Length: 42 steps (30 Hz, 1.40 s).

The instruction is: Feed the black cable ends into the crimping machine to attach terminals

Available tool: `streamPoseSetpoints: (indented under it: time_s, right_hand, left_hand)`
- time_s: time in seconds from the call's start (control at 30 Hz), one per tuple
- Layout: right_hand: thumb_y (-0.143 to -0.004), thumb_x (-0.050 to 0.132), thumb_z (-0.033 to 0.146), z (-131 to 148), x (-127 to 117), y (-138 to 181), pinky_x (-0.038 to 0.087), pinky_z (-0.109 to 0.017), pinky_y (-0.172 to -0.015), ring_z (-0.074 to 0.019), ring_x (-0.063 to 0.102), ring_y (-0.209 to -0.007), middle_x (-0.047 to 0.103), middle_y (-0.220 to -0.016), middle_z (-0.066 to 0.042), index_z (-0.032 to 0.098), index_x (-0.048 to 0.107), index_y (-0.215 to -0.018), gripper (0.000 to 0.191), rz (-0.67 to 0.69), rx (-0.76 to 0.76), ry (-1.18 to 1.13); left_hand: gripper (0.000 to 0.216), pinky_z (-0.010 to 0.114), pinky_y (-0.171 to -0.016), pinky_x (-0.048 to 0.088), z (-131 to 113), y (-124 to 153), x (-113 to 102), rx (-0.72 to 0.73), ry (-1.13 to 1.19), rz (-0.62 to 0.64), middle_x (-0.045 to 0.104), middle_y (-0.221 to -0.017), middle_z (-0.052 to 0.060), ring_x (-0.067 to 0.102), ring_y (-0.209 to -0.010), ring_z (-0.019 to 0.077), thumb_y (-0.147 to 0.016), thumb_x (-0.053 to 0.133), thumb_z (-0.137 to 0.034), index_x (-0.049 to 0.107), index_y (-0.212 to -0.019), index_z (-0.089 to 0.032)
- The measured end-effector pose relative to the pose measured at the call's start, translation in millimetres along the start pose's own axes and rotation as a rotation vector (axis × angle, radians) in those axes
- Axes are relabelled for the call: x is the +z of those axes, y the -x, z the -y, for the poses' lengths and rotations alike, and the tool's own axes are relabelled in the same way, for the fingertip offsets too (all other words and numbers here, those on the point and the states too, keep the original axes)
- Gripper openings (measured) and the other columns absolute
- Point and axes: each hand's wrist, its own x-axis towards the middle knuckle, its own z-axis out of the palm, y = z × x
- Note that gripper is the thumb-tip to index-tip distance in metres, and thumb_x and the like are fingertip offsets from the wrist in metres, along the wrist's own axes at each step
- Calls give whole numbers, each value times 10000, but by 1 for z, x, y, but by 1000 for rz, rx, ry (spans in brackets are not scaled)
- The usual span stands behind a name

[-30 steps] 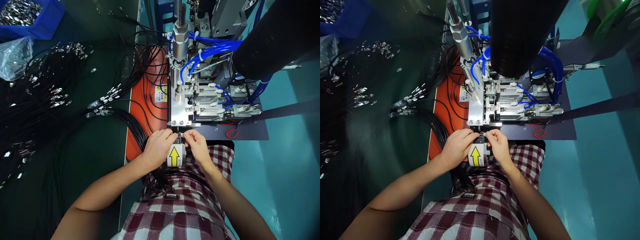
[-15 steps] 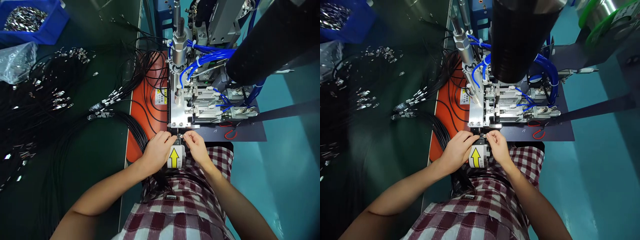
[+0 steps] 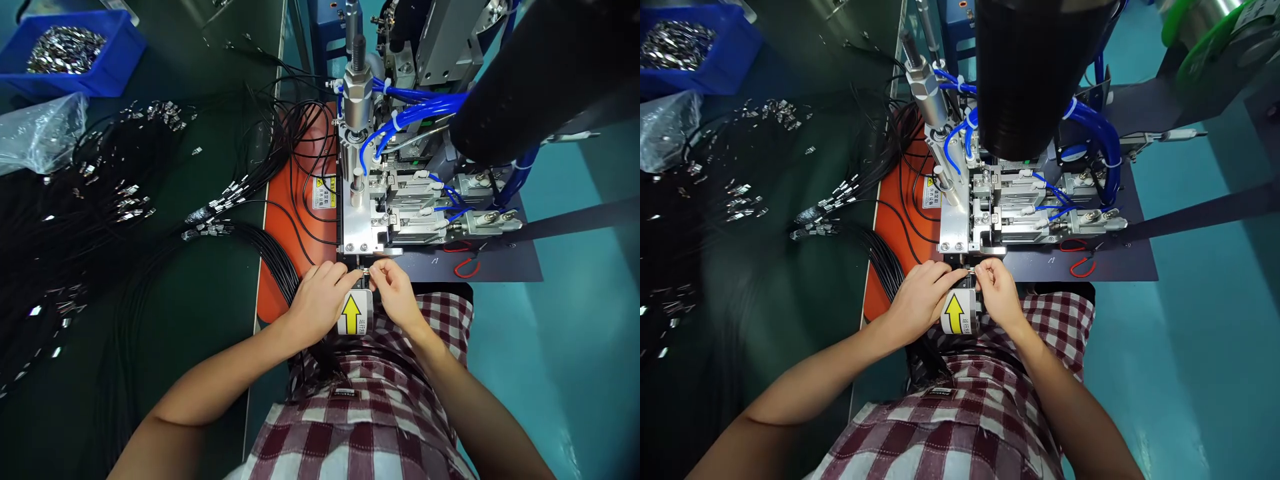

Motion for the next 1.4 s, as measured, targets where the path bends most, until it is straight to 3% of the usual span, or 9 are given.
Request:
streamPoseSetpoints:
  time_s: [0.23, 0.63, 0.73, 0.83, 0.97, 1.07, 1.2, 1.4]
  right_hand:
    - [-819, 616, 484, 0, -3, -3, 357, -278, -581, -120, 435, -551, 509, -591, 39, 198, 530, -725, 313, 87, 134, -232]
    - [-803, 626, 473, -11, 11, -5, 317, -272, -542, -111, 381, -521, 458, -576, 59, 207, 524, -719, 297, -36, 38, -304]
    - [-783, 644, 478, -9, 10, -5, 321, -271, -539, -104, 388, -525, 471, -611, 52, 201, 530, -710, 308, -45, 36, -305]
    - [-755, 667, 494, -8, 8, -5, 332, -273, -539, -104, 399, -527, 489, -629, 46, 200, 545, -712, 321, -48, 42, -304]
    - [-741, 679, 503, -8, 7, -6, 342, -272, -538, -104, 404, -528, 501, -628, 42, 201, 553, -706, 330, -52, 54, -297]
    - [-754, 680, 491, -7, 7, -5, 351, -271, -547, -108, 412, -538, 501, -621, 37, 198, 560, -706, 319, -55, 58, -281]
    - [-770, 675, 474, -6, 6, -5, 356, -272, -560, -106, 420, -543, 509, -636, 33, 196, 565, -707, 305, -62, 57, -261]
    - [-769, 672, 470, -7, 6, -5, 356, -273, -557, -108, 422, -539, 512, -644, 34, 200, 564, -710, 297, -65, 52, -249]
  left_hand:
    - [329, 336, -707, 402, -1, -2, 1, -4, -7, 4, 600, -958, 53, 490, -854, 216, -935, 454, -202, 565, -1244, -195]
    - [344, 315, -761, 447, 6, -1, -1, 23, 247, -124, 591, -923, 70, 508, -874, 199, -915, 367, -98, 591, -1166, -172]
    - [211, 315, -744, 426, 12, 10, -6, 22, 242, -112, 606, -868, 56, 529, -813, 184, -951, 415, -220, 597, -1034, -155]
    - [252, 314, -701, 385, 22, 29, -7, 76, 158, -96, 584, -727, 20, 510, -704, 162, -952, 461, -335, 590, -816, -167]
    - [326, 301, -647, 366, 35, 46, -6, 147, 103, -114, 530, -618, 1, 467, -607, 135, -962, 442, -303, 551, -688, -163]
    - [250, 300, -673, 406, 37, 42, -7, 136, 116, -165, 594, -711, 20, 520, -663, 143, -963, 438, -255, 595, -795, -158]
    - [239, 318, -814, 473, 34, 27, -8, 142, 116, -260, 624, -1062, 106, 575, -967, 195, -967, 398, -170, 592, -1105, -145]
    - [417, 390, -900, 493, 30, 30, 5, 100, -32, -119, 581, -1213, 131, 543, -1100, 245, -944, 328, -86, 479, -1328, -146]
